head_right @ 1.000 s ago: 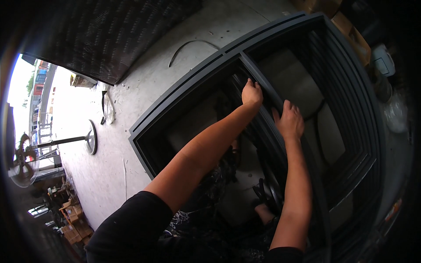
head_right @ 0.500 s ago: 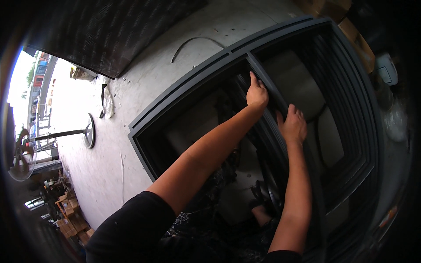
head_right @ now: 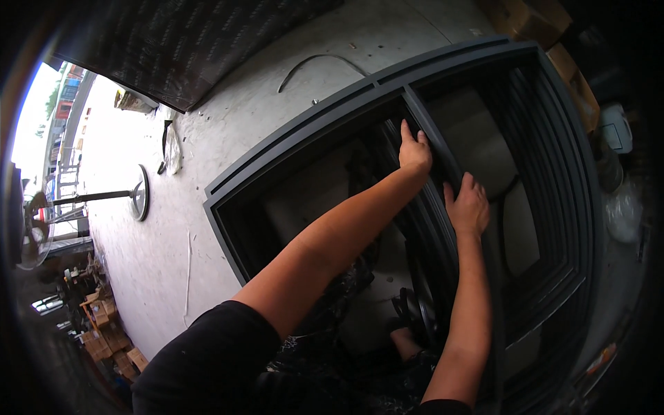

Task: The person installs a black rubber seal into the tracks of a metal frame by hand and trims the excess seal using shears.

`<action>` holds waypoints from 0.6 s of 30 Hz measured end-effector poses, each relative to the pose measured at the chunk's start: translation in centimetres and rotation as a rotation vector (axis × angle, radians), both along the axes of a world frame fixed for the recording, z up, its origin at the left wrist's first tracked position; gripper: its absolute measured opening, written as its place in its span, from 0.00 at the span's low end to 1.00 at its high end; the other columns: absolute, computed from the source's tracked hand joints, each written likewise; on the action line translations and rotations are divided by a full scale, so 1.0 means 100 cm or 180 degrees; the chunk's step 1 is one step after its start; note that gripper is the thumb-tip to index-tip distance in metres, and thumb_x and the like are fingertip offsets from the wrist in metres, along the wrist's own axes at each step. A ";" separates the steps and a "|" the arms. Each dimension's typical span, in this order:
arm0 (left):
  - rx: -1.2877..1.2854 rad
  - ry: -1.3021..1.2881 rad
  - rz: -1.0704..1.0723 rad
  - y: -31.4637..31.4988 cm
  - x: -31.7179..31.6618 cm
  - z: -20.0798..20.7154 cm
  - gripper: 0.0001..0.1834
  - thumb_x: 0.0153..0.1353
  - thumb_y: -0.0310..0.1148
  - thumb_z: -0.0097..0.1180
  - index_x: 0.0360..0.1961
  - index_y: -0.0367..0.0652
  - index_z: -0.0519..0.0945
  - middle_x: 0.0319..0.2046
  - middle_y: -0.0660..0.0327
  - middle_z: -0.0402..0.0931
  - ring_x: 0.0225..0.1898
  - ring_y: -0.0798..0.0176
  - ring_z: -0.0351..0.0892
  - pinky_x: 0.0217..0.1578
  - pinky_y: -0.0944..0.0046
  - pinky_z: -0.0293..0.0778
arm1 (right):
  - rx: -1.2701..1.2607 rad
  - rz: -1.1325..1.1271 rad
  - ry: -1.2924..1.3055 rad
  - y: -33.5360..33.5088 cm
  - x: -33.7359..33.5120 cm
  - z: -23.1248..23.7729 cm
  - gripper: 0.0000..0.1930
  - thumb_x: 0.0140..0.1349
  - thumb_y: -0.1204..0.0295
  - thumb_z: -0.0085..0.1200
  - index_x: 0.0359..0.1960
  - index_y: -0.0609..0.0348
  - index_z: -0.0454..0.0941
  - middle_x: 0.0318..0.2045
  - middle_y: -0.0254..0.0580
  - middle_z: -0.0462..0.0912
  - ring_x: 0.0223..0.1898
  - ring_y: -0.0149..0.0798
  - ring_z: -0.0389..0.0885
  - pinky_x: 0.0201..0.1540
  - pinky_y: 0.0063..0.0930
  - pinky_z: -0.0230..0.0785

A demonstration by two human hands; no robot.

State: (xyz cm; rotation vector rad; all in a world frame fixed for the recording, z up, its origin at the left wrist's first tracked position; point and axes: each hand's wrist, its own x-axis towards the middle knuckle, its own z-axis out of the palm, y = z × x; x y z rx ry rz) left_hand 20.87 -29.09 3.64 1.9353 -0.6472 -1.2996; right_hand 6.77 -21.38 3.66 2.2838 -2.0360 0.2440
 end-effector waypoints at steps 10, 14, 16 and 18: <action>0.0300 -0.0027 -0.0166 0.003 0.007 0.005 0.30 0.68 0.54 0.44 0.47 0.31 0.71 0.45 0.42 0.77 0.46 0.42 0.79 0.46 0.50 0.75 | 0.0003 -0.0007 -0.0026 0.000 0.000 -0.001 0.24 0.57 0.56 0.60 0.48 0.58 0.70 0.37 0.47 0.80 0.42 0.49 0.79 0.41 0.40 0.74; 0.0300 0.0402 -0.0112 -0.002 0.008 -0.018 0.27 0.67 0.48 0.48 0.49 0.30 0.70 0.45 0.42 0.77 0.46 0.41 0.79 0.47 0.49 0.75 | 0.0186 -0.0085 -0.0015 0.000 0.000 0.000 0.24 0.57 0.55 0.60 0.48 0.58 0.69 0.37 0.48 0.80 0.42 0.49 0.79 0.41 0.40 0.74; 0.0206 0.0425 -0.0368 -0.005 0.009 -0.035 0.27 0.66 0.47 0.50 0.50 0.29 0.69 0.45 0.41 0.77 0.46 0.40 0.79 0.47 0.49 0.75 | 0.0150 -0.0061 -0.0014 0.000 0.000 0.000 0.24 0.58 0.55 0.59 0.48 0.58 0.69 0.37 0.48 0.80 0.42 0.49 0.79 0.41 0.40 0.74; 0.0039 0.0267 -0.0462 -0.008 0.012 -0.053 0.25 0.66 0.43 0.54 0.48 0.27 0.69 0.38 0.48 0.76 0.31 0.55 0.80 0.27 0.59 0.79 | 0.0172 -0.0091 -0.0048 -0.001 0.000 0.000 0.24 0.58 0.54 0.59 0.48 0.58 0.70 0.37 0.48 0.80 0.42 0.49 0.79 0.41 0.39 0.74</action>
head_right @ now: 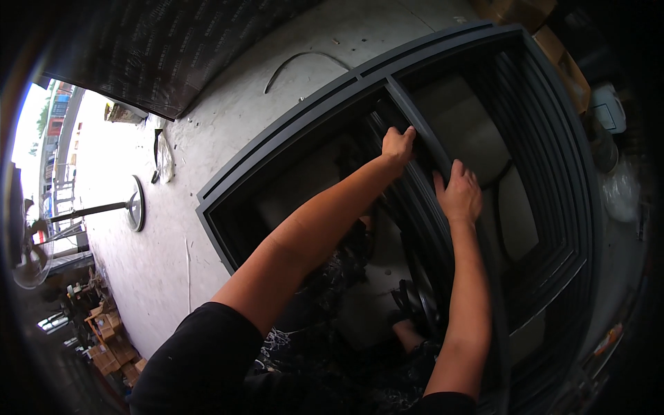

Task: The person installs a black rubber seal into the tracks of a metal frame by hand and trims the excess seal using shears.

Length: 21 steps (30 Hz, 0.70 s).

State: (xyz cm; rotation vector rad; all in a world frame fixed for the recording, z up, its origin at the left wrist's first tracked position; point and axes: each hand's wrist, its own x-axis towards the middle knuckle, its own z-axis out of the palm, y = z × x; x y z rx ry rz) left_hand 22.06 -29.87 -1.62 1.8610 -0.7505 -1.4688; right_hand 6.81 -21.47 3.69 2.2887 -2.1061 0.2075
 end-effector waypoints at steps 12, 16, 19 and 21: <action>0.0100 -0.0820 0.0356 -0.003 -0.008 0.025 0.19 0.63 0.42 0.55 0.40 0.32 0.78 0.40 0.45 0.80 0.45 0.41 0.79 0.45 0.51 0.75 | -0.0185 0.0084 0.0028 0.002 -0.001 0.002 0.25 0.57 0.51 0.59 0.45 0.58 0.71 0.34 0.46 0.80 0.39 0.47 0.79 0.38 0.38 0.75; 0.0184 -0.0865 0.0436 -0.006 -0.010 0.026 0.16 0.63 0.37 0.54 0.39 0.31 0.78 0.40 0.44 0.80 0.45 0.41 0.80 0.46 0.50 0.75 | -0.0163 0.0055 0.0100 0.002 0.002 0.006 0.26 0.56 0.50 0.60 0.44 0.58 0.70 0.33 0.45 0.80 0.38 0.46 0.80 0.37 0.37 0.75; 0.0220 -0.0803 0.0519 -0.008 -0.009 0.021 0.15 0.62 0.38 0.56 0.40 0.33 0.79 0.41 0.44 0.80 0.44 0.42 0.80 0.44 0.52 0.75 | -0.0038 0.0004 0.0146 0.003 0.003 0.008 0.27 0.55 0.49 0.61 0.44 0.57 0.70 0.32 0.43 0.80 0.38 0.44 0.80 0.35 0.36 0.76; -0.0120 -0.1182 0.0368 -0.007 -0.008 0.019 0.14 0.61 0.37 0.56 0.36 0.34 0.80 0.36 0.45 0.81 0.41 0.43 0.81 0.42 0.52 0.76 | -0.0054 0.0001 0.0177 0.003 0.003 0.010 0.27 0.55 0.48 0.61 0.44 0.57 0.70 0.31 0.43 0.80 0.38 0.43 0.80 0.34 0.35 0.76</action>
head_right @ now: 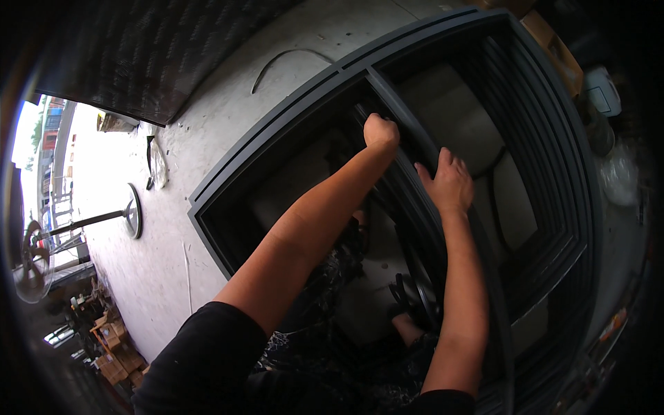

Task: The person installs a black rubber seal into the tracks of a metal frame by hand and trims the excess seal using shears.

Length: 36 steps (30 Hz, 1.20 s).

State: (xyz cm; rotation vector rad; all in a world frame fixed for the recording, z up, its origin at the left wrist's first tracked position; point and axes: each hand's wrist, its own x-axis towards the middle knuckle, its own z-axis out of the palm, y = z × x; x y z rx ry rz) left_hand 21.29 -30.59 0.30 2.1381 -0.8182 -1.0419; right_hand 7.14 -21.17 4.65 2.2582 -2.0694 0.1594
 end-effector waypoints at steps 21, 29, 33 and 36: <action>-0.0173 -0.0972 -0.0553 -0.014 0.014 0.006 0.15 0.60 0.40 0.52 0.28 0.40 0.83 0.31 0.49 0.82 0.36 0.44 0.82 0.40 0.49 0.77 | -0.0137 0.0075 -0.0165 0.001 -0.009 -0.009 0.27 0.55 0.47 0.61 0.43 0.58 0.70 0.29 0.43 0.80 0.35 0.42 0.81 0.31 0.33 0.76; 0.0054 -0.1000 -0.1040 -0.008 0.016 0.024 0.15 0.63 0.38 0.47 0.37 0.37 0.80 0.37 0.46 0.82 0.41 0.44 0.83 0.43 0.50 0.78 | -0.0057 0.0086 -0.0103 0.000 -0.003 -0.005 0.26 0.56 0.49 0.61 0.43 0.58 0.70 0.31 0.44 0.81 0.37 0.43 0.81 0.34 0.34 0.77; 0.0013 -0.0912 -0.0984 -0.008 0.013 0.025 0.14 0.60 0.34 0.43 0.39 0.37 0.76 0.39 0.46 0.82 0.42 0.43 0.82 0.43 0.51 0.78 | -0.0009 0.0070 -0.0090 0.000 -0.003 -0.004 0.26 0.56 0.49 0.61 0.43 0.58 0.70 0.30 0.43 0.80 0.38 0.43 0.81 0.34 0.34 0.77; 0.0208 -0.0776 -0.0931 -0.008 0.011 0.017 0.16 0.61 0.37 0.45 0.38 0.35 0.77 0.38 0.47 0.82 0.43 0.45 0.82 0.43 0.52 0.78 | 0.0061 0.0011 -0.0021 -0.001 -0.002 -0.002 0.26 0.56 0.49 0.60 0.43 0.59 0.70 0.31 0.43 0.81 0.38 0.43 0.81 0.35 0.34 0.77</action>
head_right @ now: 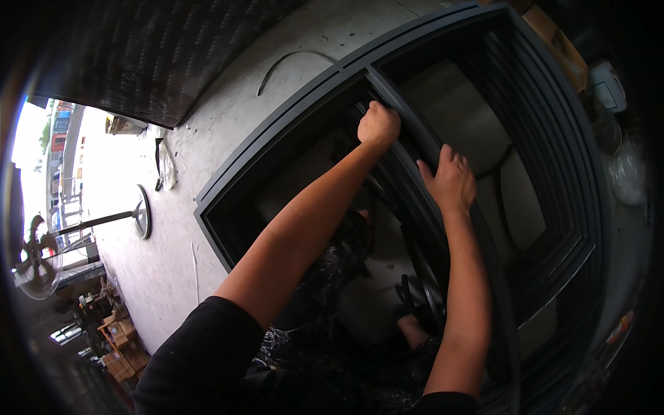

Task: The person installs a black rubber seal into the tracks of a metal frame by hand and trims the excess seal using shears.

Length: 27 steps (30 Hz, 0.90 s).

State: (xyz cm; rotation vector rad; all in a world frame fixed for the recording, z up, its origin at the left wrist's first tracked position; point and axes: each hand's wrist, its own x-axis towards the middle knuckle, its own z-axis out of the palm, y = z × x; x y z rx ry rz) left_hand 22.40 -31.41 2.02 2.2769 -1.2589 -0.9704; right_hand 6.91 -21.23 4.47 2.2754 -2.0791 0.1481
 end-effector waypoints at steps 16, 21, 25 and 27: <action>0.2017 0.3227 0.0115 0.049 -0.041 -0.034 0.18 0.71 0.42 0.37 0.45 0.44 0.77 0.37 0.58 0.81 0.38 0.58 0.81 0.36 0.58 0.81 | -0.0651 -0.0469 -0.1504 0.049 -0.009 0.014 0.18 0.54 0.65 0.62 0.43 0.60 0.75 0.45 0.44 0.76 0.50 0.48 0.74 0.52 0.39 0.69; 0.1740 0.3152 0.0205 0.051 -0.044 -0.057 0.17 0.71 0.42 0.40 0.47 0.42 0.76 0.36 0.57 0.79 0.36 0.57 0.79 0.37 0.56 0.79 | -0.0895 -0.0732 -0.1836 0.199 -0.057 0.029 0.15 0.55 0.71 0.61 0.44 0.59 0.77 0.47 0.43 0.77 0.50 0.48 0.75 0.50 0.38 0.70; 0.1735 0.2906 0.0385 0.044 -0.034 -0.071 0.14 0.64 0.43 0.55 0.41 0.43 0.77 0.32 0.60 0.78 0.34 0.59 0.78 0.39 0.57 0.80 | -0.0553 -0.3028 -0.2934 0.294 -0.126 0.020 0.13 0.57 0.68 0.61 0.40 0.63 0.76 0.34 0.45 0.81 0.30 0.40 0.82 0.34 0.32 0.75; 0.1708 0.2901 0.0400 0.041 -0.030 -0.074 0.15 0.63 0.44 0.57 0.37 0.42 0.77 0.30 0.61 0.78 0.33 0.58 0.79 0.40 0.57 0.80 | -0.0886 -0.4300 -0.4887 0.327 -0.163 0.014 0.12 0.60 0.68 0.58 0.39 0.63 0.75 0.29 0.38 0.79 0.27 0.32 0.79 0.30 0.25 0.75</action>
